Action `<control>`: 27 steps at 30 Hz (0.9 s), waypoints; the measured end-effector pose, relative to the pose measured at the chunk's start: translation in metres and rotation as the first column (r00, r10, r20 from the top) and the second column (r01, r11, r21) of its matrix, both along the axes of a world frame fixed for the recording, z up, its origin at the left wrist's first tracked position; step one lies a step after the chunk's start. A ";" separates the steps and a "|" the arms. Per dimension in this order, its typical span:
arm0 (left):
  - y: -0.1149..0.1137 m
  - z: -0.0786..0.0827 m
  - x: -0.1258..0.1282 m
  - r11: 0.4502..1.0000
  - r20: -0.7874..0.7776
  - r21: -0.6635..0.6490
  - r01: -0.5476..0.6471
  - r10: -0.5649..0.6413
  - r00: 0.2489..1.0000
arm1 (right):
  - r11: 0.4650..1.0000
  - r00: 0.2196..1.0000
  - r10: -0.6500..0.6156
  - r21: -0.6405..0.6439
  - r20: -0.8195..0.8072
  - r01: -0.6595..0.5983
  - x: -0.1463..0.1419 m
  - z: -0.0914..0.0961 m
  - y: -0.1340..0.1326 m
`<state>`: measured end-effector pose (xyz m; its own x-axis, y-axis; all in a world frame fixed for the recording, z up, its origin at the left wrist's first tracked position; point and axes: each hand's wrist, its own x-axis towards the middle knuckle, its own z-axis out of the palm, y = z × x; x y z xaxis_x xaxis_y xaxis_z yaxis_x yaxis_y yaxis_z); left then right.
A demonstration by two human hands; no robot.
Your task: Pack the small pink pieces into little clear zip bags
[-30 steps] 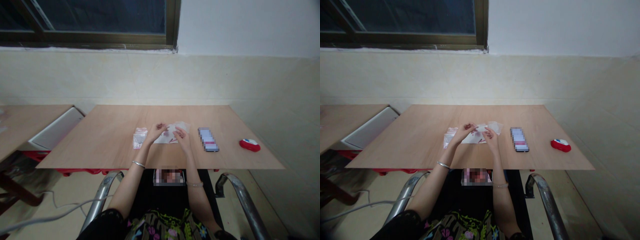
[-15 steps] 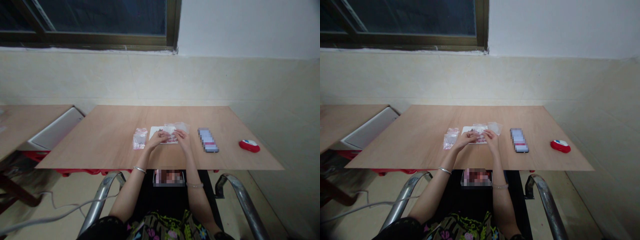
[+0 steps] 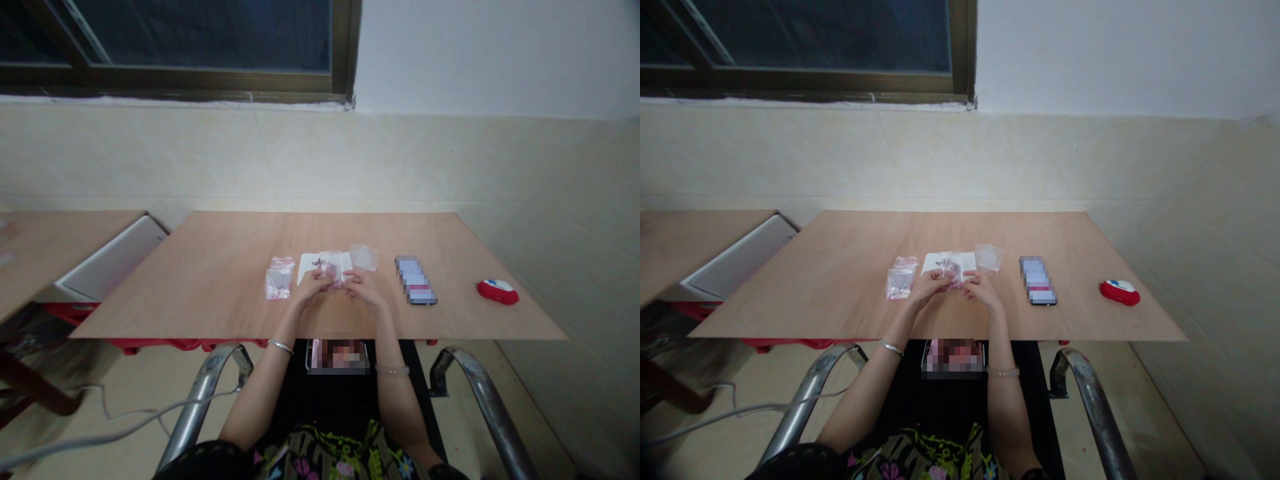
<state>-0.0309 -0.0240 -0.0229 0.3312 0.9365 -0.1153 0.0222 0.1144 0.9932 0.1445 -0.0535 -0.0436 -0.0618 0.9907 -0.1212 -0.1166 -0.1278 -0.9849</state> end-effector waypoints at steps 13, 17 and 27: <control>-0.004 -0.031 0.003 0.958 0.087 -0.286 0.009 0.016 0.996 | 0.989 0.993 0.054 -0.141 0.102 -0.039 0.000 0.001 -0.006; -0.008 -0.025 0.004 0.946 0.116 -0.324 0.014 0.025 0.993 | 0.984 0.992 0.067 -0.171 0.104 -0.048 0.000 0.003 -0.007; -0.019 0.003 0.005 0.922 0.165 -0.387 0.014 0.055 0.985 | 0.993 0.987 0.085 -0.090 0.138 -0.073 0.003 0.021 -0.013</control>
